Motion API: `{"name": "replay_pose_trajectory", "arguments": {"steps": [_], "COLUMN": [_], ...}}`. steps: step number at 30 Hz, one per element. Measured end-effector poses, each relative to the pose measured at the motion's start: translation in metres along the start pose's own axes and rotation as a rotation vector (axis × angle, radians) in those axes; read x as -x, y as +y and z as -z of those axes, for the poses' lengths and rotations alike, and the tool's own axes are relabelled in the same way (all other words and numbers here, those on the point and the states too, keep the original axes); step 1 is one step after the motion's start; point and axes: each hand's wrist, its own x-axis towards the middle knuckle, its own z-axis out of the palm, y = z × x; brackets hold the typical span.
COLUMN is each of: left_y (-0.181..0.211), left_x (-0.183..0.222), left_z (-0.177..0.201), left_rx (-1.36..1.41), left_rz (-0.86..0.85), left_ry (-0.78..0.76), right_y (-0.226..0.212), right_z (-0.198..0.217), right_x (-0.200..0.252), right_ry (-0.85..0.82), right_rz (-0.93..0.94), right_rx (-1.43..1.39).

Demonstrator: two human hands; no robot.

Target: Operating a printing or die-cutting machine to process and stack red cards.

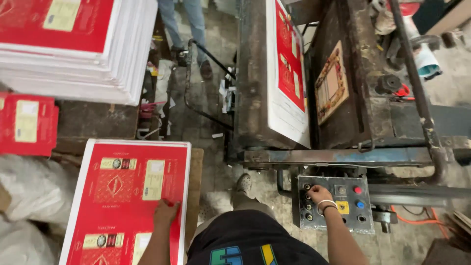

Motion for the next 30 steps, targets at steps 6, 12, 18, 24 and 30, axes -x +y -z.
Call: {"name": "replay_pose_trajectory", "arguments": {"steps": [6,12,18,24,30], "left_y": [-0.023,-0.025,-0.023,-0.029,-0.003], "left_x": [-0.009,-0.023,-0.023,-0.031,-0.002], "left_z": [-0.010,-0.014,-0.013,-0.014,0.004], "left_rx": [0.014,-0.046,-0.078,0.022,0.046], "left_rz": [-0.118,-0.165,-0.161,-0.099,-0.058], "left_ry": [0.025,0.053,0.042,0.026,0.011], "right_y": [-0.031,-0.013,0.001,-0.023,-0.010], "right_z": [0.001,-0.014,-0.028,-0.007,-0.006], "right_x": [0.025,0.019,0.016,0.034,0.027], "right_ry": [0.062,0.208,0.345,0.324,0.334], "right_rz": [-0.019,-0.086,-0.112,-0.123,-0.083], "right_rx": [0.191,0.060,0.008,-0.009,-0.003]}}
